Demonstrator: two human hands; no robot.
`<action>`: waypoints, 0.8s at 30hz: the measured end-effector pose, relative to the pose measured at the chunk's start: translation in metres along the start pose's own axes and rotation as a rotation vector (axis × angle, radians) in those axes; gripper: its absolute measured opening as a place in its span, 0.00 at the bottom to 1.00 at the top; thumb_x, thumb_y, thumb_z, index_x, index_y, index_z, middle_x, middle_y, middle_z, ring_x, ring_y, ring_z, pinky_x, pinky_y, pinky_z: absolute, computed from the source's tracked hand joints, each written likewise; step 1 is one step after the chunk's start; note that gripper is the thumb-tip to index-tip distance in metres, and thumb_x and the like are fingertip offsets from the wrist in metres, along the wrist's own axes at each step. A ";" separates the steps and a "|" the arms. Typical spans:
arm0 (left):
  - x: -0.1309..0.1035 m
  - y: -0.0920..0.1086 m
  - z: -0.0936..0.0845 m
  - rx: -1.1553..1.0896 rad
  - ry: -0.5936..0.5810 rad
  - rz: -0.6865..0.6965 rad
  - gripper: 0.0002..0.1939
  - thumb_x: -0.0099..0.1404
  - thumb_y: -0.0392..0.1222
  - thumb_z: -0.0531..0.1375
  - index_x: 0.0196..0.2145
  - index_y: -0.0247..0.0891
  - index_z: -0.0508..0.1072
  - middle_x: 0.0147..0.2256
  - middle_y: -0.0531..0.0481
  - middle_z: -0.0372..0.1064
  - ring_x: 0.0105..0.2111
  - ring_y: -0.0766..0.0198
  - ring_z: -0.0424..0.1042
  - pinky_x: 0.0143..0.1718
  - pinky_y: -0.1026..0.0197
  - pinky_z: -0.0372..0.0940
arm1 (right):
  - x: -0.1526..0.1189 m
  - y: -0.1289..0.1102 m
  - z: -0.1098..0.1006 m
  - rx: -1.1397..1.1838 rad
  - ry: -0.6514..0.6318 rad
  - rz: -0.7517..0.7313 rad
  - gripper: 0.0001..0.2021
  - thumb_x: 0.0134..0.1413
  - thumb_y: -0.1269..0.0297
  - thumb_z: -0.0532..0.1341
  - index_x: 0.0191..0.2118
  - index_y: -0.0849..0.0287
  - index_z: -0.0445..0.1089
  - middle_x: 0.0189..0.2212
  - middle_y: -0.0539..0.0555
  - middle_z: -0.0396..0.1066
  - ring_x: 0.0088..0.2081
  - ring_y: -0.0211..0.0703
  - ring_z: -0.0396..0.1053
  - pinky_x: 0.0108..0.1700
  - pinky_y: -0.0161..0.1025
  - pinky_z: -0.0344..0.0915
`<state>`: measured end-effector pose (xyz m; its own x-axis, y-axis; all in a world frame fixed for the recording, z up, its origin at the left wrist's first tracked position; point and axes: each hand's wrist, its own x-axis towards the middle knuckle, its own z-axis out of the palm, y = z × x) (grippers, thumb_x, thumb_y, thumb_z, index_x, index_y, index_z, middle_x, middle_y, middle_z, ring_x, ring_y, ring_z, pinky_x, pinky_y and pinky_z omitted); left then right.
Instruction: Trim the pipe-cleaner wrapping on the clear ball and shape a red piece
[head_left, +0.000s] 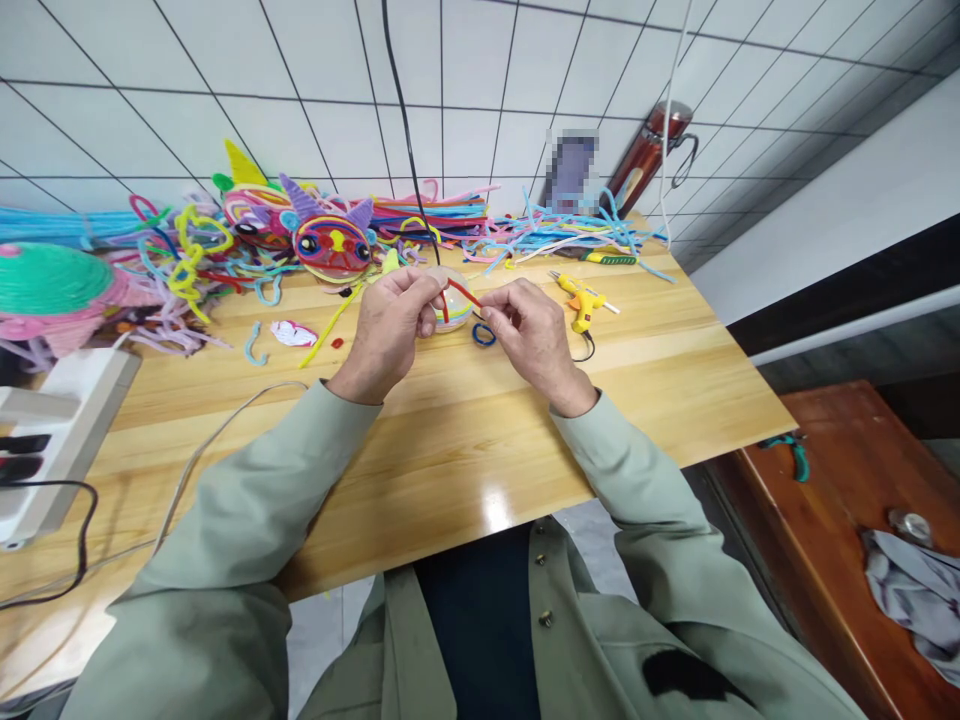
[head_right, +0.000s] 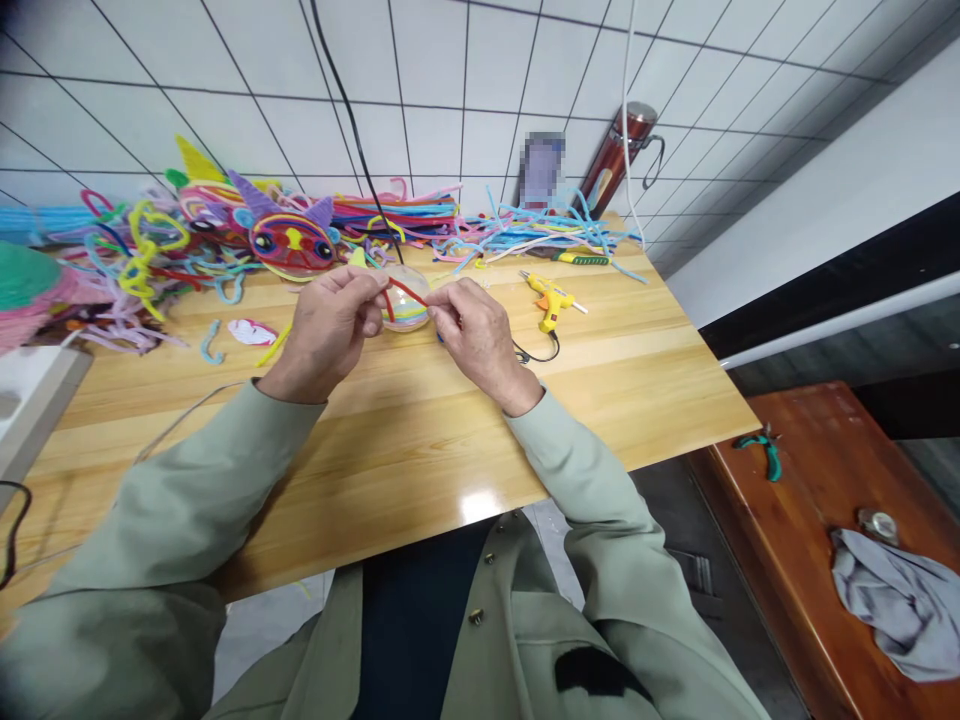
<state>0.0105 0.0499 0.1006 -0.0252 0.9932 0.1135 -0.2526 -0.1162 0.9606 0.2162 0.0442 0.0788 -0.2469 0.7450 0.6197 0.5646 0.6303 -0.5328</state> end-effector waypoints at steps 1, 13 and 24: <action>0.000 0.000 0.000 -0.008 -0.011 -0.007 0.11 0.62 0.40 0.70 0.26 0.38 0.75 0.26 0.53 0.73 0.18 0.75 0.57 0.20 0.66 0.51 | 0.000 0.000 0.000 0.000 0.005 0.001 0.07 0.71 0.71 0.63 0.42 0.54 0.78 0.37 0.52 0.78 0.39 0.45 0.72 0.48 0.44 0.72; 0.005 0.002 -0.006 -0.108 -0.189 -0.059 0.13 0.67 0.48 0.78 0.36 0.35 0.85 0.26 0.54 0.71 0.18 0.75 0.59 0.20 0.69 0.54 | -0.001 0.004 -0.003 0.039 0.020 -0.017 0.06 0.77 0.64 0.64 0.43 0.53 0.78 0.39 0.54 0.78 0.40 0.47 0.74 0.49 0.46 0.74; 0.007 -0.002 -0.007 -0.178 -0.345 -0.046 0.29 0.57 0.63 0.85 0.41 0.37 0.87 0.26 0.55 0.70 0.19 0.73 0.60 0.22 0.67 0.57 | 0.000 -0.006 -0.005 0.128 0.065 0.029 0.04 0.76 0.64 0.65 0.44 0.54 0.77 0.38 0.52 0.77 0.38 0.44 0.72 0.46 0.44 0.73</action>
<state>0.0038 0.0566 0.0978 0.3091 0.9340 0.1794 -0.4103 -0.0392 0.9111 0.2170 0.0397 0.0847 -0.1777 0.7500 0.6371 0.4647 0.6346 -0.6174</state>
